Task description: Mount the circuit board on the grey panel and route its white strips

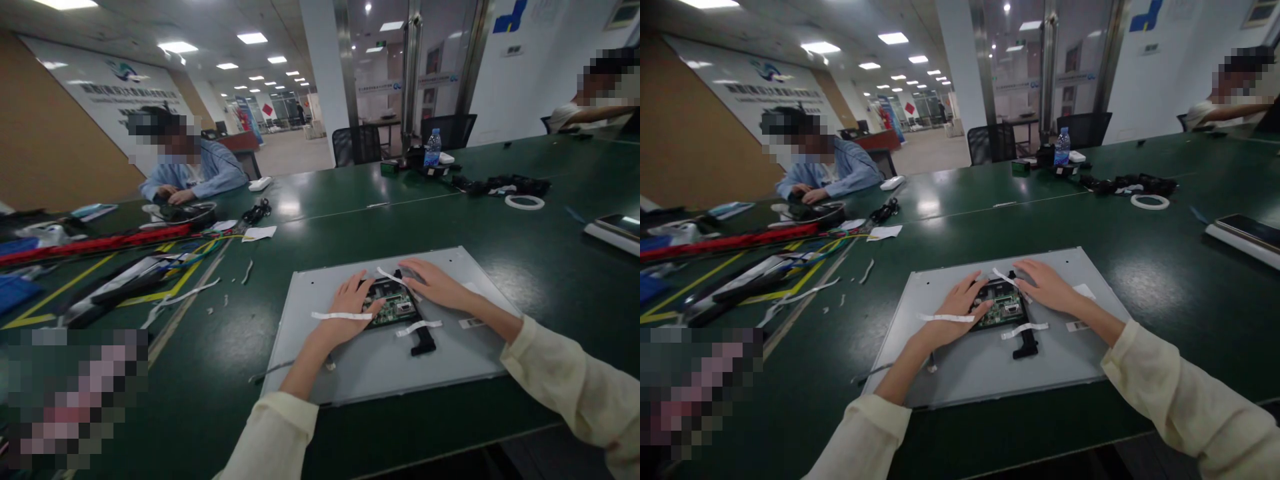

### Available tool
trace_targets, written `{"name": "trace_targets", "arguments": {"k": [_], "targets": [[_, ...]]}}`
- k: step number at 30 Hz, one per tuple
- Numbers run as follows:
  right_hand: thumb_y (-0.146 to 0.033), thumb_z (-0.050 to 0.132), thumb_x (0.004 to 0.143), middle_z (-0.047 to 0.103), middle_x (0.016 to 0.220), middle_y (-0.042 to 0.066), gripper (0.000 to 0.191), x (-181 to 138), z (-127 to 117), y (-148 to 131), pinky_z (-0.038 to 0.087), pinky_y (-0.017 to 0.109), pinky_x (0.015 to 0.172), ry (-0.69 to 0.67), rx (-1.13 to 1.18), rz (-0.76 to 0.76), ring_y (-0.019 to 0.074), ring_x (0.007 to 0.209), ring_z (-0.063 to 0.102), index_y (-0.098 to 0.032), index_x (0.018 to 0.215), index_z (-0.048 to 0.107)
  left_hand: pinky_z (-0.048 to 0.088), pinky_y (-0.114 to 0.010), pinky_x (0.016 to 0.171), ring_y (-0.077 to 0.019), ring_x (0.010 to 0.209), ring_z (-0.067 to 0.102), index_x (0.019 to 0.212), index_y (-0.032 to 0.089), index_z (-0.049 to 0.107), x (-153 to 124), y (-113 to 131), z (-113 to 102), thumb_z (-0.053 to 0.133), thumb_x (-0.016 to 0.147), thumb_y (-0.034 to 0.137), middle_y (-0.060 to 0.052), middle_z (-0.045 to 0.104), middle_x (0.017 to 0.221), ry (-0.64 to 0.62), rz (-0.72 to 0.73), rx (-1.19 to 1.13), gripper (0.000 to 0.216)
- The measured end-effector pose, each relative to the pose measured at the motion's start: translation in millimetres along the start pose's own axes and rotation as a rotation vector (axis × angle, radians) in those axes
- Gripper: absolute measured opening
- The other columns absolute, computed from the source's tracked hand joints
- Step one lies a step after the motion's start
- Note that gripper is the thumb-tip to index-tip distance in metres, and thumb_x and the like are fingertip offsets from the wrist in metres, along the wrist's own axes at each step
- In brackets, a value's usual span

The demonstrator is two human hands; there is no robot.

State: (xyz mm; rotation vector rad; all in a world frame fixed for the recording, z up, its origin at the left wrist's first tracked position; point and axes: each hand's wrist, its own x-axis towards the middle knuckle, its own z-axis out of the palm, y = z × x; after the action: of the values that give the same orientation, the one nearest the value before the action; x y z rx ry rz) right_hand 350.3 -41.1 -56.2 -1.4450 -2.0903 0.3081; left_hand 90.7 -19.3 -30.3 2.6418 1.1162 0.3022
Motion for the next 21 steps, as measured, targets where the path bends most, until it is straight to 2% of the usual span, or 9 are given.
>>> {"name": "trace_targets", "arguments": {"k": [3, 5, 8, 11, 14, 21], "targets": [[-0.049, 0.03, 0.096, 0.05, 0.138, 0.008, 0.052, -1.8, -6.7, 14.9, 0.034, 0.042, 0.11, -0.02, -0.051, 0.094, 0.0221, 0.13, 0.044, -0.022, 0.138, 0.045, 0.021, -0.046, 0.116, -0.0289, 0.144, 0.016, 0.147, 0.02, 0.025, -2.6, -3.5, -5.5, 0.034, 0.09, 0.064, -0.013, 0.011, 0.158, -0.07, -0.026, -0.081, 0.072], [-0.052, 0.025, 0.096, 0.044, 0.144, 0.008, 0.057, -5.3, -11.2, 27.0, 0.029, 0.05, 0.111, -0.039, -0.177, 0.204, 0.0276, 0.136, 0.035, -0.022, 0.141, 0.043, 0.021, -0.045, 0.116, -0.0301, 0.145, 0.012, 0.149, 0.019, 0.018, -4.6, -4.8, -11.8, 0.038, 0.086, 0.068, -0.014, 0.002, 0.159, -0.112, -0.053, -0.137, 0.083], [-0.057, 0.02, 0.094, 0.03, 0.153, 0.005, 0.062, -12.3, -14.0, 39.6, 0.02, 0.067, 0.106, -0.117, -0.371, 0.331, 0.0363, 0.141, 0.021, -0.026, 0.145, 0.037, 0.022, -0.046, 0.116, -0.032, 0.145, 0.011, 0.151, 0.019, 0.012, -6.9, -3.7, -20.8, 0.047, 0.08, 0.07, -0.014, -0.002, 0.159, -0.176, -0.073, -0.185, 0.094], [-0.06, 0.017, 0.093, 0.02, 0.156, 0.003, 0.066, -16.7, -12.3, 42.4, 0.017, 0.072, 0.104, -0.19, -0.449, 0.348, 0.0385, 0.142, 0.015, -0.028, 0.149, 0.029, 0.021, -0.048, 0.116, -0.0339, 0.145, 0.012, 0.151, 0.02, 0.012, -7.9, -1.4, -25.4, 0.055, 0.075, 0.069, -0.014, -0.002, 0.159, -0.203, -0.062, -0.206, 0.1], [-0.06, 0.015, 0.093, 0.016, 0.157, 0.003, 0.067, -16.3, -8.7, 40.0, 0.016, 0.073, 0.103, -0.203, -0.475, 0.333, 0.0392, 0.142, 0.012, -0.027, 0.151, 0.025, 0.023, -0.051, 0.115, -0.0355, 0.144, 0.013, 0.151, 0.02, 0.011, -7.8, -1.7, -26.6, 0.06, 0.072, 0.068, -0.015, -0.001, 0.159, -0.224, -0.046, -0.217, 0.105], [-0.059, 0.018, 0.094, 0.015, 0.158, 0.005, 0.066, -2.6, 0.8, 28.6, 0.016, 0.072, 0.103, -0.181, -0.492, 0.31, 0.0411, 0.141, 0.013, -0.025, 0.151, 0.026, 0.026, -0.05, 0.113, -0.0343, 0.142, 0.021, 0.148, 0.019, 0.019, -10.7, -7.3, -37.7, 0.064, 0.071, 0.061, -0.015, 0.02, 0.155, -0.225, -0.036, -0.188, 0.099]]}}
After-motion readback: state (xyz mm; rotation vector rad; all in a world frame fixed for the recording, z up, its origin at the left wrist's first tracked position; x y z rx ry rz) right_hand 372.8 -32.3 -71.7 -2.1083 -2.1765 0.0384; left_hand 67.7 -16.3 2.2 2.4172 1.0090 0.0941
